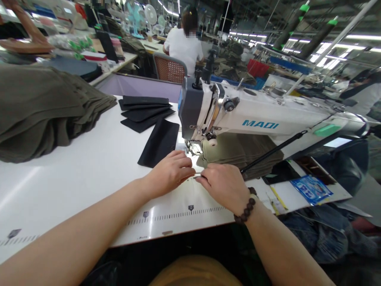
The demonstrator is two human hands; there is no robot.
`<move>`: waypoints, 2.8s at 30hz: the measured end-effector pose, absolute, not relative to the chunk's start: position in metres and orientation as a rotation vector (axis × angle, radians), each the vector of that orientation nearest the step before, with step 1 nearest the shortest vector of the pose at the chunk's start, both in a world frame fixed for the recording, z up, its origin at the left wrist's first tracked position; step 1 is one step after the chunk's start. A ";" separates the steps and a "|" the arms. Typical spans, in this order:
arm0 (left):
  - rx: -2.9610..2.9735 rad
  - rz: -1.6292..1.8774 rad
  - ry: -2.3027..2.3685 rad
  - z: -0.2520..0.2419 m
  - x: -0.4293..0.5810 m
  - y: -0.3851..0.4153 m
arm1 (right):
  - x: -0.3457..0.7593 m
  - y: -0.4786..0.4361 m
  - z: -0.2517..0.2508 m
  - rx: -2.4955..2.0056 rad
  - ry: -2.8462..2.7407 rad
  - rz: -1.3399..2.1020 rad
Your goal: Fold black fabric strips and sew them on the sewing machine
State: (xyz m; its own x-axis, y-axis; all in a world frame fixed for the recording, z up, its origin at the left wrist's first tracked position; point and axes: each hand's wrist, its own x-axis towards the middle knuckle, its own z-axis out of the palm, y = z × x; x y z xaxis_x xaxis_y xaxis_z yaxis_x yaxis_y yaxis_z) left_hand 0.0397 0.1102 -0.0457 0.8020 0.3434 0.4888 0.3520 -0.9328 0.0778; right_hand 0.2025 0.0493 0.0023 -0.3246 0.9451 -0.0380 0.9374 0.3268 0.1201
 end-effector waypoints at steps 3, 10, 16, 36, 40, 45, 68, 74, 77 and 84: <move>-2.960 -0.824 -0.608 -0.045 0.038 0.111 | 0.209 0.045 0.004 1.744 2.447 0.071; -3.011 -0.798 -0.817 -0.049 0.036 0.116 | 0.293 0.025 0.007 2.047 2.546 -0.041; -3.131 -0.807 -1.084 -0.055 0.035 0.125 | 0.393 0.024 -0.011 2.351 2.604 0.558; -3.185 -0.456 -1.542 -0.025 0.034 0.173 | 0.407 0.032 -0.011 2.642 2.247 0.623; -3.232 -0.519 -1.461 -0.037 0.040 0.182 | 0.324 0.036 0.018 1.941 2.991 0.031; -3.183 -0.679 -1.476 -0.052 0.040 0.179 | 0.243 0.081 0.009 1.318 3.039 -0.242; -3.103 -0.699 -1.625 -0.064 0.045 0.181 | 0.247 0.164 -0.052 1.978 2.720 -0.858; -3.056 -0.659 -1.614 -0.063 0.045 0.180 | 0.240 0.162 -0.043 2.029 2.662 -0.638; -3.055 -0.639 -1.646 -0.062 0.045 0.180 | 0.239 0.161 -0.040 2.060 2.623 -0.548; -3.058 -0.674 -1.680 -0.063 0.044 0.180 | 0.239 0.160 -0.039 2.047 2.587 -0.478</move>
State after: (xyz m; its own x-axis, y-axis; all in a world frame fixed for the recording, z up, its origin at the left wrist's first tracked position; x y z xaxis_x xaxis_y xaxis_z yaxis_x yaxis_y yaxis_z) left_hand 0.0443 0.1802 -0.0628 0.5028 0.8556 0.1232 0.7035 -0.4879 0.5168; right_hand 0.2388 0.1600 -0.0388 -0.2342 0.9718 -0.0268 0.9173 0.2118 -0.3373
